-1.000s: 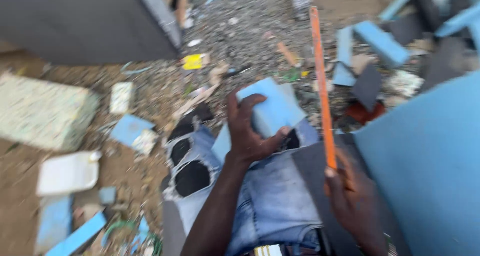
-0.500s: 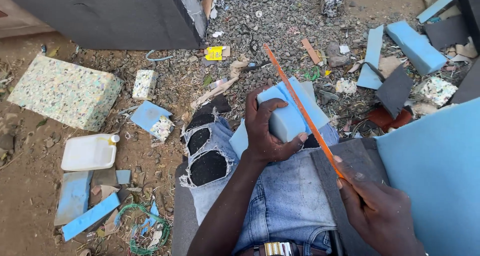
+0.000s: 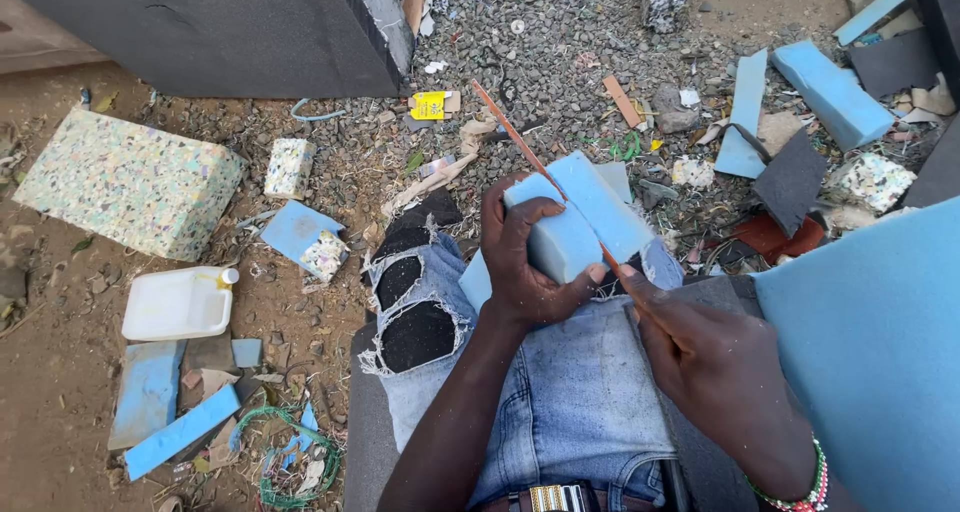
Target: Cutting a piece of blue foam using a hacksaw blade
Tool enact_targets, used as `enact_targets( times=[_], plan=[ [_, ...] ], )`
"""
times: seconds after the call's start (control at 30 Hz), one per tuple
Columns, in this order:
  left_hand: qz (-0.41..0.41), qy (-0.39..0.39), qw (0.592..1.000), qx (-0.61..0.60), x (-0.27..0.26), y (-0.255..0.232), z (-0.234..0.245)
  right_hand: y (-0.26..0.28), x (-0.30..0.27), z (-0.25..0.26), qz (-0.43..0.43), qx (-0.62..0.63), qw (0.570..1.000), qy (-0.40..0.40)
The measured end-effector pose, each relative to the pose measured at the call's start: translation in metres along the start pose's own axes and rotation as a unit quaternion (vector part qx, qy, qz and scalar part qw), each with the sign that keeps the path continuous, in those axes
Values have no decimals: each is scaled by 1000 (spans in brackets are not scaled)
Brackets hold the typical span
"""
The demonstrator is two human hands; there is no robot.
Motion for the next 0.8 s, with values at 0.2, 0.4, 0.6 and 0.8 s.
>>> enact_targets(
  times=[0.2, 0.4, 0.6, 0.8],
  plan=[
    [10, -12, 1000, 11, 1, 7, 2, 5, -3, 1, 2, -27, 999, 32],
    [18, -36, 999, 2, 14, 13, 6, 5, -23, 10, -14, 1, 997, 77],
    [64, -80, 995, -21, 25, 30, 10, -8, -64, 10, -11, -31, 997, 74],
    [94, -111, 988, -48, 32, 52, 15, 9, -69, 20, -42, 7, 994, 97]
  ],
)
Point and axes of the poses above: each hand's wrist, its own x-axis towards the middle knuckle, its own z-axis out of the back of the hand, y = z × x, the point moved 2 cm from there along x, towards the middle knuckle, and after that the axes turned 12 degrees about x, right-handed, at the moved point
